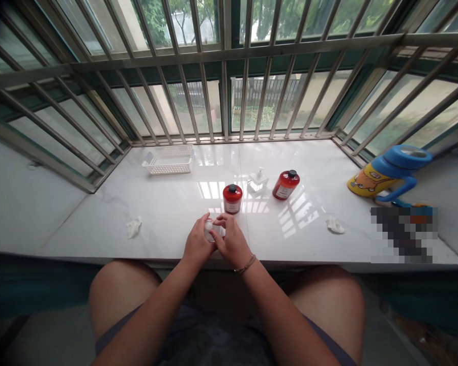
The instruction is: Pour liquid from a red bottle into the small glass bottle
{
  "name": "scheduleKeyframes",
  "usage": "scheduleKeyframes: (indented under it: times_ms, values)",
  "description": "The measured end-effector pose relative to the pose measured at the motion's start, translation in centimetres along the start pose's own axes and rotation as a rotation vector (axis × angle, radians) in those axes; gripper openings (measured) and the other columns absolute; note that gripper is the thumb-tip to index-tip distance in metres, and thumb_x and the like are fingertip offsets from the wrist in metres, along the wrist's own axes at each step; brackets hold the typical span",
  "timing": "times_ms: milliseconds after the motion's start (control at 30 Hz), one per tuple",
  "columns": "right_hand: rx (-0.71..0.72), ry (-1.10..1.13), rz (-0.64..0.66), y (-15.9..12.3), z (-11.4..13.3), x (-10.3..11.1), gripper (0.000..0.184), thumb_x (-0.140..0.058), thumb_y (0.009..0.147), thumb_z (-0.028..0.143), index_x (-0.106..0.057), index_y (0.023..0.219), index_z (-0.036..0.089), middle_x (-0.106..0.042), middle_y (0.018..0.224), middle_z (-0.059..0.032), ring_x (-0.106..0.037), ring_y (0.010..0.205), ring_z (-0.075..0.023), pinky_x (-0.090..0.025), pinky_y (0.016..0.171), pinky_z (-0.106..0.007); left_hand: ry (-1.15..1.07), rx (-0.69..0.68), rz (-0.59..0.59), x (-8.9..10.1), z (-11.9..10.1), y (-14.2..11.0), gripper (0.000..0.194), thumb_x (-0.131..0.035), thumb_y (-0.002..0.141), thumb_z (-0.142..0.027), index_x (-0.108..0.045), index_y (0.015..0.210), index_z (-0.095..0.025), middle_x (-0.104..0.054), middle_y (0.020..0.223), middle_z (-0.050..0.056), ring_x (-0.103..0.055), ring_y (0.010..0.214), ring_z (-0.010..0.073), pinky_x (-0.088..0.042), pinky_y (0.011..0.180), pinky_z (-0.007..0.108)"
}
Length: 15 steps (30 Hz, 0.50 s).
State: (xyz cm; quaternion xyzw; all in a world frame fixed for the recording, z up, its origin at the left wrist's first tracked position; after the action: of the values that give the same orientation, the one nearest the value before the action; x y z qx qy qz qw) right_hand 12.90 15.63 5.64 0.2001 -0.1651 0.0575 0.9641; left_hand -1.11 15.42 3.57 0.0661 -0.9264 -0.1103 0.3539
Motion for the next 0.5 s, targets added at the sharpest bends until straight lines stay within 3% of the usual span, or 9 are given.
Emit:
scheduleKeyframes:
  times_ms: [100,200,367,500]
  values:
    - [-0.015,0.014,-0.042,-0.6,0.6,0.0,0.06,-0.072,0.097,0.035,-0.038,0.145,0.026,-0.065,0.132,-0.0153,-0.068,0.126,-0.0293,-0.064,0.076,-0.034,0.016,-0.028,0.003,-0.1,-0.1,0.0,0.085,-0.087,0.079,-0.035,-0.047,0.151,-0.018,-0.066,0.141,0.018,-0.067,0.131,0.0359,-0.057,0.113,0.054]
    - [-0.113,0.078,-0.095,-0.9,0.5,0.1,0.064,-0.069,0.098,0.038,-0.033,0.149,0.025,-0.067,0.128,-0.0157,-0.071,0.117,-0.0286,-0.059,0.061,-0.029,0.027,-0.045,-0.001,-0.2,-0.1,0.0,0.083,-0.086,0.08,-0.034,-0.047,0.151,-0.017,-0.065,0.142,0.019,-0.066,0.132,0.0364,-0.055,0.114,0.055]
    - [-0.154,0.119,-0.008,-0.9,0.8,-0.4,0.066,-0.066,0.099,0.037,-0.033,0.155,0.025,-0.069,0.137,-0.0178,-0.058,0.143,-0.0332,-0.065,0.083,-0.041,0.014,-0.034,-0.007,-0.2,0.0,0.0,0.087,-0.088,0.076,-0.032,-0.048,0.152,-0.019,-0.066,0.14,0.018,-0.065,0.133,0.0366,-0.055,0.115,0.055]
    - [-0.158,0.119,-0.061,-1.2,0.5,0.0,0.065,-0.067,0.097,0.036,-0.035,0.152,0.025,-0.065,0.138,-0.0168,-0.069,0.125,-0.0303,-0.066,0.08,-0.04,0.001,-0.039,-0.001,-0.2,-0.2,0.0,0.087,-0.087,0.076,-0.031,-0.047,0.153,-0.02,-0.064,0.142,0.018,-0.065,0.133,0.0372,-0.054,0.115,0.057]
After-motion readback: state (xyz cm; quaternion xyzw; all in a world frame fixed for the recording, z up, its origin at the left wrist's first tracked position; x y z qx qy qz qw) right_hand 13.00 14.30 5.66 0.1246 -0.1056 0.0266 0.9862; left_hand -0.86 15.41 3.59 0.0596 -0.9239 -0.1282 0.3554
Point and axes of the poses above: each hand's wrist, its own y-axis towards the middle knuckle, its own x-axis out of the back of the hand, z = x × y, the point moved 9 cm from there along y, towards the middle knuckle
